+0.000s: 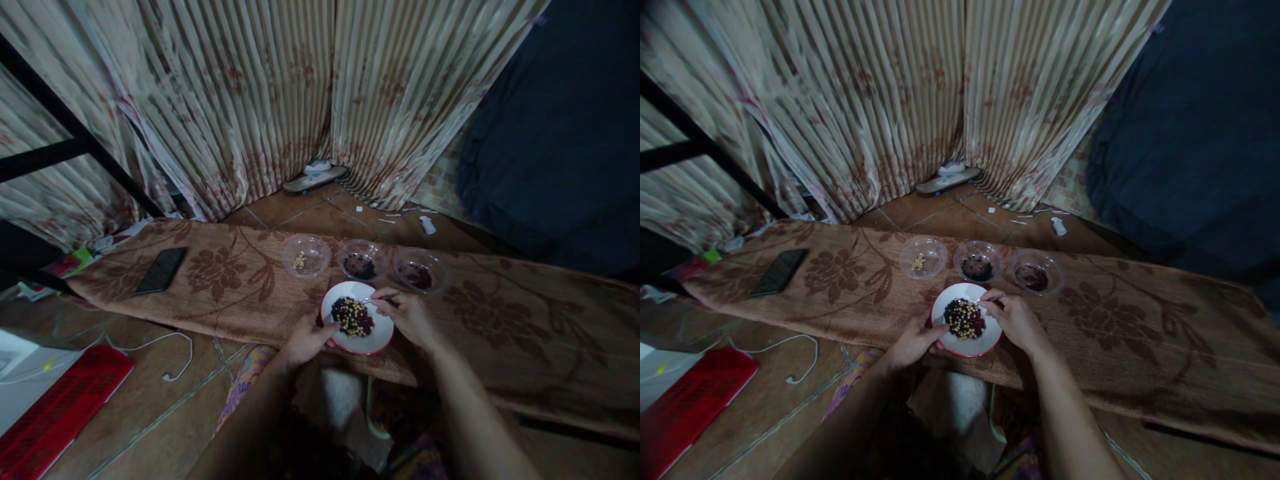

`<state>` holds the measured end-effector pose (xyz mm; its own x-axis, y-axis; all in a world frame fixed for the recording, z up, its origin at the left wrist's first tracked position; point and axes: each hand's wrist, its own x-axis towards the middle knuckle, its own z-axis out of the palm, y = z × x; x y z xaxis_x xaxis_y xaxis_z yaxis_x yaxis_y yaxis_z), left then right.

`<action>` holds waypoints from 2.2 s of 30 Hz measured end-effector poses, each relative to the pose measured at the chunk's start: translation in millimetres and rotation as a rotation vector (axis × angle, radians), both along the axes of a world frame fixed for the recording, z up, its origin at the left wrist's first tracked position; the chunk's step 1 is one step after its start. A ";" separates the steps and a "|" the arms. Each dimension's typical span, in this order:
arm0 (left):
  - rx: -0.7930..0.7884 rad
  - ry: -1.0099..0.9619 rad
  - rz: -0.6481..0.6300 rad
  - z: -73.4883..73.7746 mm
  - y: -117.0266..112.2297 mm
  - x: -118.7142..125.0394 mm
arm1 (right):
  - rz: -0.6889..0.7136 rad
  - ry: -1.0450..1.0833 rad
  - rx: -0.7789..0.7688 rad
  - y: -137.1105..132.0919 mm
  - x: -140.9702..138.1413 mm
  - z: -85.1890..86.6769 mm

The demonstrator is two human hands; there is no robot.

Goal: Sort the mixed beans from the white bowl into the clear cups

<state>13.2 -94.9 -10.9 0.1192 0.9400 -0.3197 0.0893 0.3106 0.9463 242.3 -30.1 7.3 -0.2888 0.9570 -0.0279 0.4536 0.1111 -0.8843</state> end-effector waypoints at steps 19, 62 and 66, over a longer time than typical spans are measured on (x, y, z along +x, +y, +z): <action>-0.001 -0.019 0.000 -3.6 -0.1 -0.6 | 0.025 0.026 0.046 -1.5 1.2 -0.4; 0.004 -0.031 0.004 -10.4 0.6 -1.5 | -0.265 0.434 0.007 0.7 -6.1 15.3; -0.009 -0.027 0.009 -15.6 0.7 -0.8 | -0.323 0.583 -0.046 7.1 -14.2 22.8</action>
